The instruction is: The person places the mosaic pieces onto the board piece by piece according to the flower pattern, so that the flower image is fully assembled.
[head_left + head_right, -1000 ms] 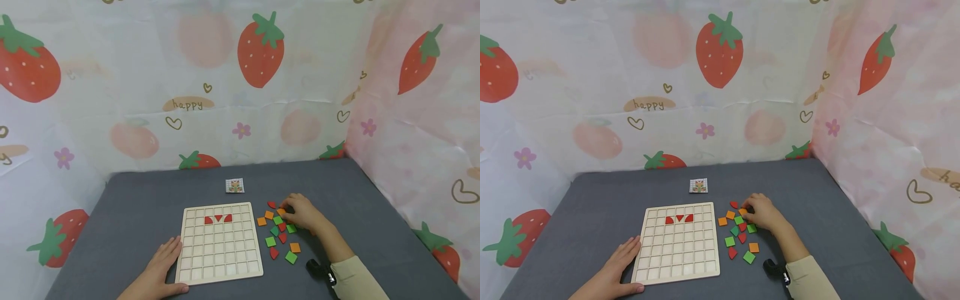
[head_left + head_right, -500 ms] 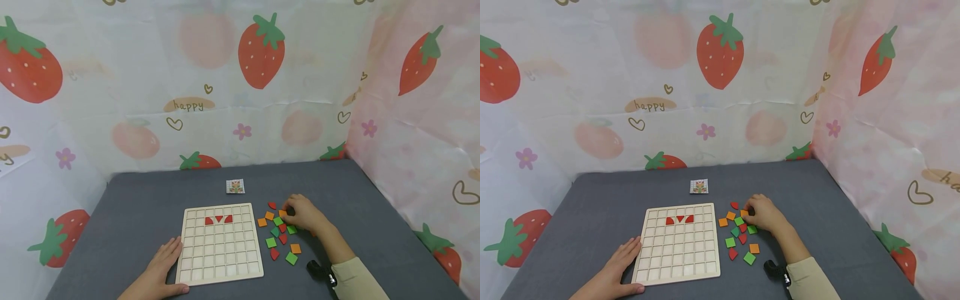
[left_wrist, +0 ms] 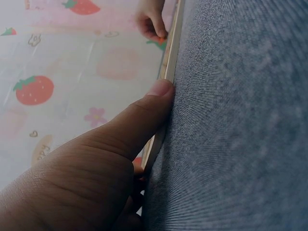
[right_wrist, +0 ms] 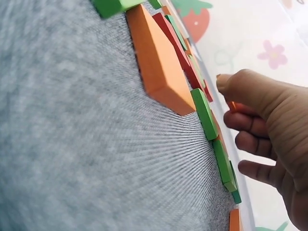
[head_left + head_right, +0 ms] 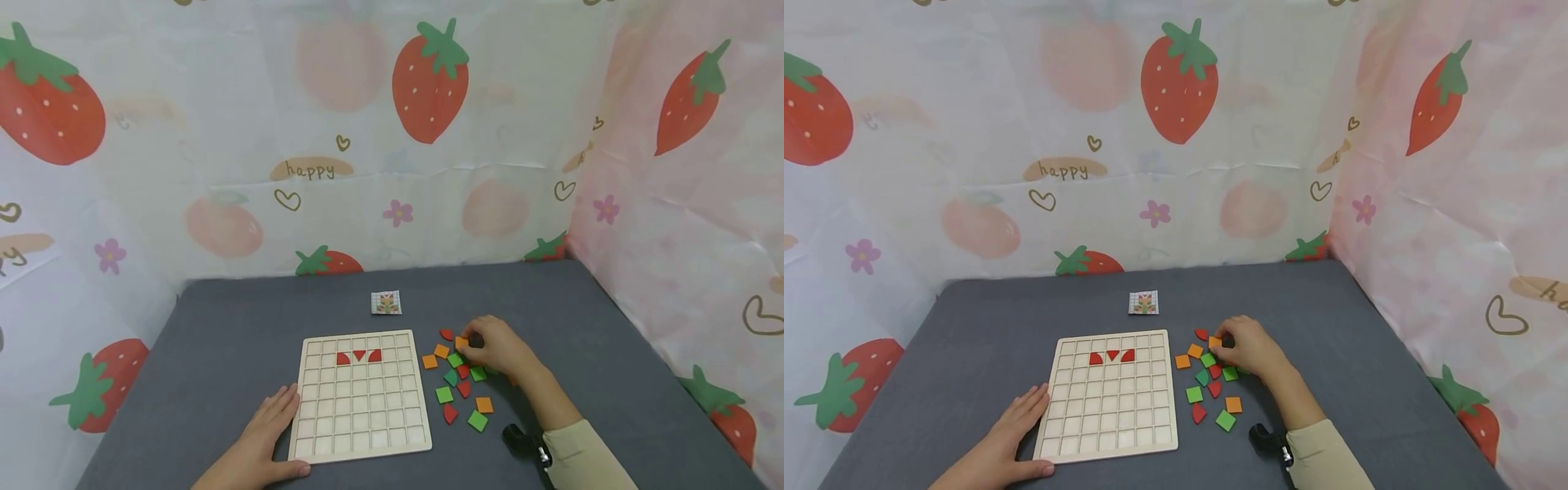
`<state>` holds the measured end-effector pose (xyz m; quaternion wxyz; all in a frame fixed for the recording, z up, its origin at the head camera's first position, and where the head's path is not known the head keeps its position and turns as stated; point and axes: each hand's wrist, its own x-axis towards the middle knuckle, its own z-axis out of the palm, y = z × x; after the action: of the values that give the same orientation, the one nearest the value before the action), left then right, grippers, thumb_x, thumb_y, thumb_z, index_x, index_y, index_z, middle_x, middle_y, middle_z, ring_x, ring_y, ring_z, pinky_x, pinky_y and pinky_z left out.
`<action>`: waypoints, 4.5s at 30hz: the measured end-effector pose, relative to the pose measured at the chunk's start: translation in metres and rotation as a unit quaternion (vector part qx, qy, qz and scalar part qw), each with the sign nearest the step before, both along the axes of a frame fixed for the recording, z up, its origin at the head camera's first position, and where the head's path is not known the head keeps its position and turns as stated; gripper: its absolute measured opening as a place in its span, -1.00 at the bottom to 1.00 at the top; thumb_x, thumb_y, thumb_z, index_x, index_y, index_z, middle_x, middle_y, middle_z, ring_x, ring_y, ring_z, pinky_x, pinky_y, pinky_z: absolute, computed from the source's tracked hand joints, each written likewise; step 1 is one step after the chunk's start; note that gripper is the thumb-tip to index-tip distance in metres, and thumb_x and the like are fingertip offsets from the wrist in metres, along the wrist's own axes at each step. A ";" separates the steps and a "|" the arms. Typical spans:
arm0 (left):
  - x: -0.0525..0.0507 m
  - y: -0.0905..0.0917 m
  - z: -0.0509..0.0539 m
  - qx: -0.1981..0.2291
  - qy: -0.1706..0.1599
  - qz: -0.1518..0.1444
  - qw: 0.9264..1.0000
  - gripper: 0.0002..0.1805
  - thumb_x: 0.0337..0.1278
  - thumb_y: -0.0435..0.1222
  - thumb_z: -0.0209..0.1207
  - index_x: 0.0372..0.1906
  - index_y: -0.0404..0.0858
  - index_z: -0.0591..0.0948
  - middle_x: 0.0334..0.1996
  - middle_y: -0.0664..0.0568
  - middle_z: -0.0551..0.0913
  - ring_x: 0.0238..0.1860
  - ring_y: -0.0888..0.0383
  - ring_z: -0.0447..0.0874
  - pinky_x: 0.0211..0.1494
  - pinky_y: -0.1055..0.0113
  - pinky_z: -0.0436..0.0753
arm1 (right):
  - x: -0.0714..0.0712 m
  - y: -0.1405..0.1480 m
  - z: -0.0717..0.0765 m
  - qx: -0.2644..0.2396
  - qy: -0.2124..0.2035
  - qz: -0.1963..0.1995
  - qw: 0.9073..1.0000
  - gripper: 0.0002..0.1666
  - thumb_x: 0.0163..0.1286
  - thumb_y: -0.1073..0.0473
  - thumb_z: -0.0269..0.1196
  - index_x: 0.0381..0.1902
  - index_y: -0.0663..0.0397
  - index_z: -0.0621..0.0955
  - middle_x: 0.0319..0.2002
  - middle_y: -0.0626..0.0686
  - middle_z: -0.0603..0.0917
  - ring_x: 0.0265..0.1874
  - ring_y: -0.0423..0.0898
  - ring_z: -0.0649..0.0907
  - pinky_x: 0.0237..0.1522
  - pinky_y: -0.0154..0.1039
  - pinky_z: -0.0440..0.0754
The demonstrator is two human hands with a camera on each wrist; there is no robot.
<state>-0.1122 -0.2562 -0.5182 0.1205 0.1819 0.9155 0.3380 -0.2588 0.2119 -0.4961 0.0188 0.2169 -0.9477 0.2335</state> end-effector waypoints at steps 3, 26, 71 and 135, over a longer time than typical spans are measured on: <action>0.000 -0.001 0.001 0.003 0.006 -0.004 1.000 0.36 -0.12 0.28 0.46 0.61 -0.41 0.08 0.62 -0.34 -0.02 0.61 -0.39 -0.17 0.52 0.59 -0.49 | 0.001 -0.001 0.002 -0.007 0.008 0.006 1.000 -0.76 0.33 -0.02 0.45 -0.13 -0.06 0.74 -0.13 -0.06 0.72 -0.09 -0.03 0.63 -0.06 -0.01 0.65; 0.000 -0.002 0.001 0.003 0.013 -0.003 1.000 0.35 -0.09 0.28 0.45 0.62 -0.40 0.07 0.62 -0.32 -0.02 0.61 -0.39 -0.19 0.24 0.85 -0.54 | 0.013 -0.029 0.035 -0.063 0.092 0.087 0.990 -0.76 0.35 0.12 0.44 -0.04 -0.02 0.74 -0.12 -0.11 0.69 -0.11 -0.06 0.61 -0.10 -0.11 0.64; 0.005 0.002 -0.001 -0.004 0.044 -0.010 0.999 0.32 -0.08 0.32 0.41 0.60 -0.42 0.12 0.62 -0.30 0.02 0.60 -0.38 -0.12 0.32 0.81 -0.53 | 0.034 -0.170 0.031 -0.009 0.037 0.119 0.992 -0.74 0.40 0.00 0.40 -0.01 -0.11 0.76 -0.06 -0.13 0.73 0.06 -0.11 0.59 0.24 0.11 0.47; 0.006 0.003 0.002 -0.016 0.011 0.015 1.000 0.38 -0.16 0.38 0.40 0.62 -0.35 0.09 0.64 -0.23 -0.03 0.64 -0.29 -0.19 0.28 0.81 -0.53 | 0.032 -0.185 -0.004 0.050 0.090 0.104 0.989 -0.78 0.32 -0.11 0.45 -0.10 -0.30 0.82 -0.10 -0.24 0.72 -0.06 -0.18 0.55 0.22 0.02 0.42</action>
<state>-0.1067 -0.2535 -0.5162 0.1079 0.1697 0.9248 0.3229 -0.2263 0.0273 -0.5002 0.0684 0.3355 -0.9248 0.1658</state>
